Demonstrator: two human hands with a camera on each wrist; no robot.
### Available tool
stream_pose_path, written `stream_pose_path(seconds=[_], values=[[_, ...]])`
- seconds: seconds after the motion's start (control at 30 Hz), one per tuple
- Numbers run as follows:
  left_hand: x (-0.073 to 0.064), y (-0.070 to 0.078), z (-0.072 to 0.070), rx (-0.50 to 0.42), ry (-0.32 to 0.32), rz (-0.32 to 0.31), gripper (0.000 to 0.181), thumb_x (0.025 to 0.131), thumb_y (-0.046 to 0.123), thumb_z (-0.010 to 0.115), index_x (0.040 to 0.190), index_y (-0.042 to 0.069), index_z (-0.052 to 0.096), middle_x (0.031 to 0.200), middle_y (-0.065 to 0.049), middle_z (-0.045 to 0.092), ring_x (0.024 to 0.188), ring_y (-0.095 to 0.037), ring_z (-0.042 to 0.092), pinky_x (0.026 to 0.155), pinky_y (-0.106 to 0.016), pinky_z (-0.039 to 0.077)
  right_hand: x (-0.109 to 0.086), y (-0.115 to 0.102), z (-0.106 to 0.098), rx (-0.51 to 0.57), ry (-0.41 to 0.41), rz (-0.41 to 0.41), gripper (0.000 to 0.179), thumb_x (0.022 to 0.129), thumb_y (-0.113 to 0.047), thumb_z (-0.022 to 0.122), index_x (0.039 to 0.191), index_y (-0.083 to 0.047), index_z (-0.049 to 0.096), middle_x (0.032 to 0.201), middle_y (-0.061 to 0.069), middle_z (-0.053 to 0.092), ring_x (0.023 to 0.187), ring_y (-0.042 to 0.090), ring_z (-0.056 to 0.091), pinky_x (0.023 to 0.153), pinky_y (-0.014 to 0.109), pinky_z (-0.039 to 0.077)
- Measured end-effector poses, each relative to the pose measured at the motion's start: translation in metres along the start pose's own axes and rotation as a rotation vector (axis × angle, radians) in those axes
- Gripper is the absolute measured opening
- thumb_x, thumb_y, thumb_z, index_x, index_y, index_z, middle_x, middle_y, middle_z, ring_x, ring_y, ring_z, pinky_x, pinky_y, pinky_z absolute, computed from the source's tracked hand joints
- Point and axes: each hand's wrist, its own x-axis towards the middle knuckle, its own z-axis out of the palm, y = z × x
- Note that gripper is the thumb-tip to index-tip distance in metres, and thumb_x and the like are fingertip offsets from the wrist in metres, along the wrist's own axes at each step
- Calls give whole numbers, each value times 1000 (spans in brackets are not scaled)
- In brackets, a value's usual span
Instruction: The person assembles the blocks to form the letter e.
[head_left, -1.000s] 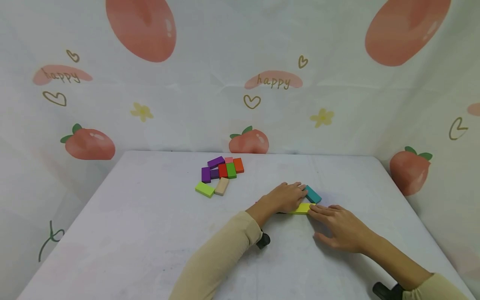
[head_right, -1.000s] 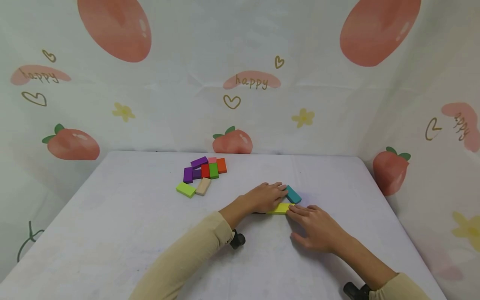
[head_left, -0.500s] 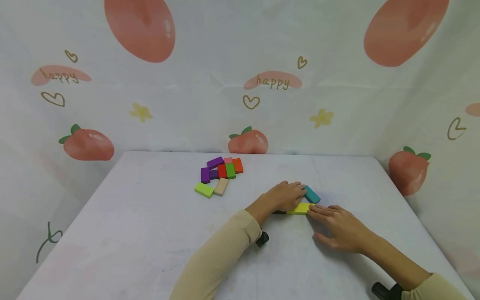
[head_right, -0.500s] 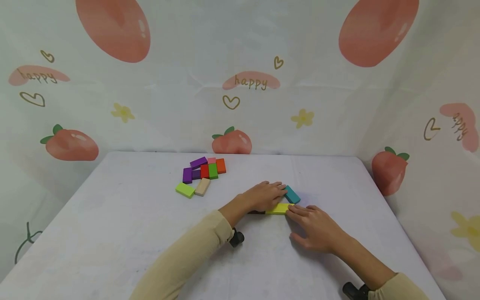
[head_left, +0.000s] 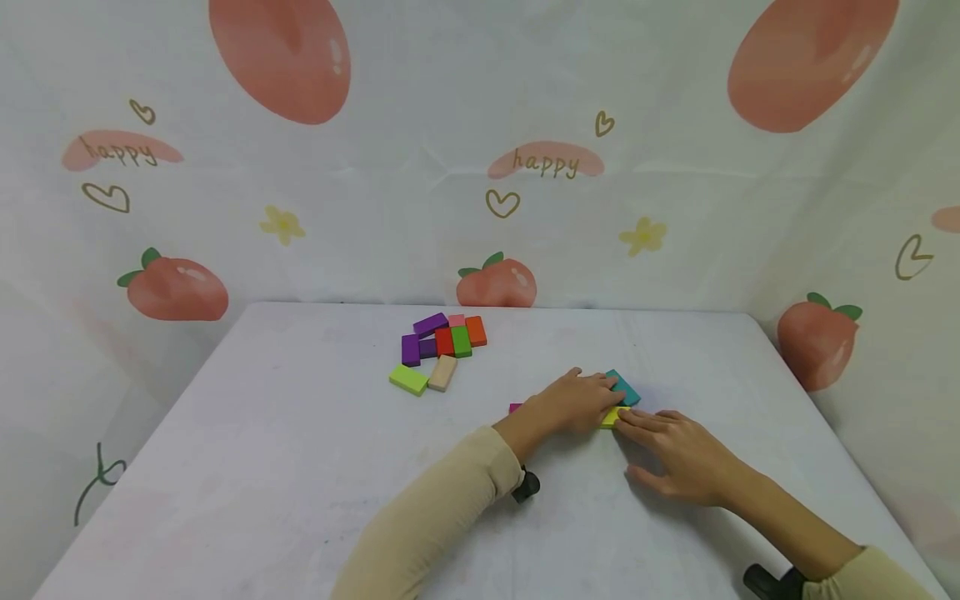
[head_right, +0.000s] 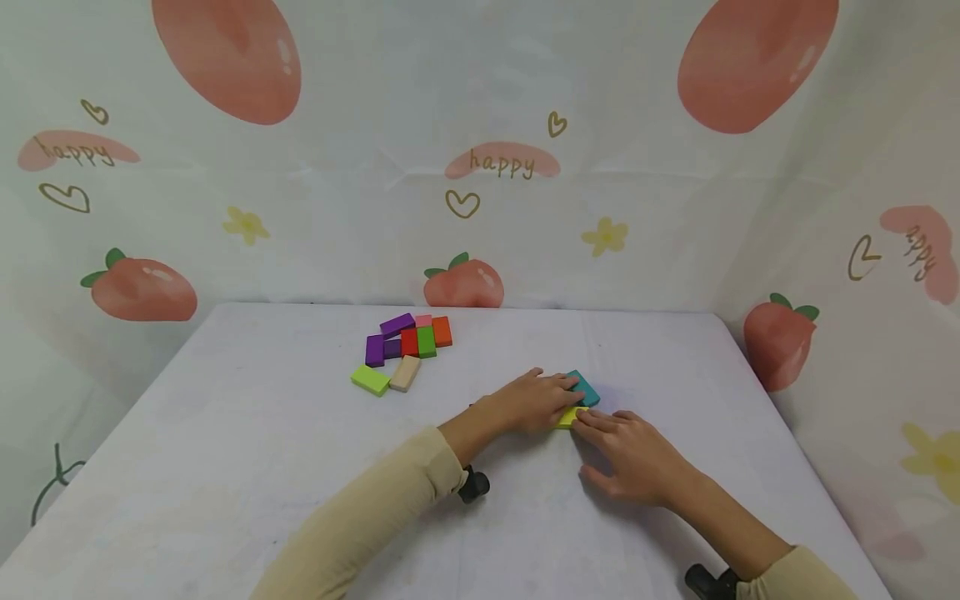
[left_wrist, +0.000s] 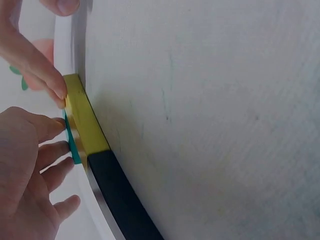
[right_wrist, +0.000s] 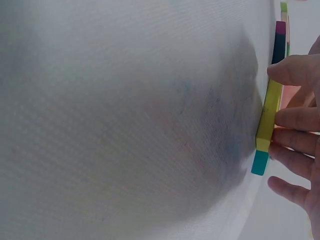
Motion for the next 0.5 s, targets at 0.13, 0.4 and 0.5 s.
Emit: stream_pose_path(seconds=[0.13,0.4,0.5], values=[[-2,-2,-2,-11,-6,14,46,107,32,42,153,29,41,159,7,34,147,-8,27,117,-42,29,0,0,-1,2,3,0,55,78,-28,80,124,1,67,127,16,67,112,31,66,89,52,52],[0,-8,-1,-102,-19,27,45,109,31,34,153,28,41,161,7,31,148,-7,25,118,-41,26,-1,0,0,-6,4,0,55,78,-28,80,124,1,67,126,15,67,111,31,66,88,51,52],[4,-10,0,-105,-17,35,44,109,29,34,153,28,42,160,7,32,148,-8,26,119,-41,26,-1,0,0,-6,-1,3,55,78,-28,80,124,0,68,126,15,67,111,30,66,88,51,53]])
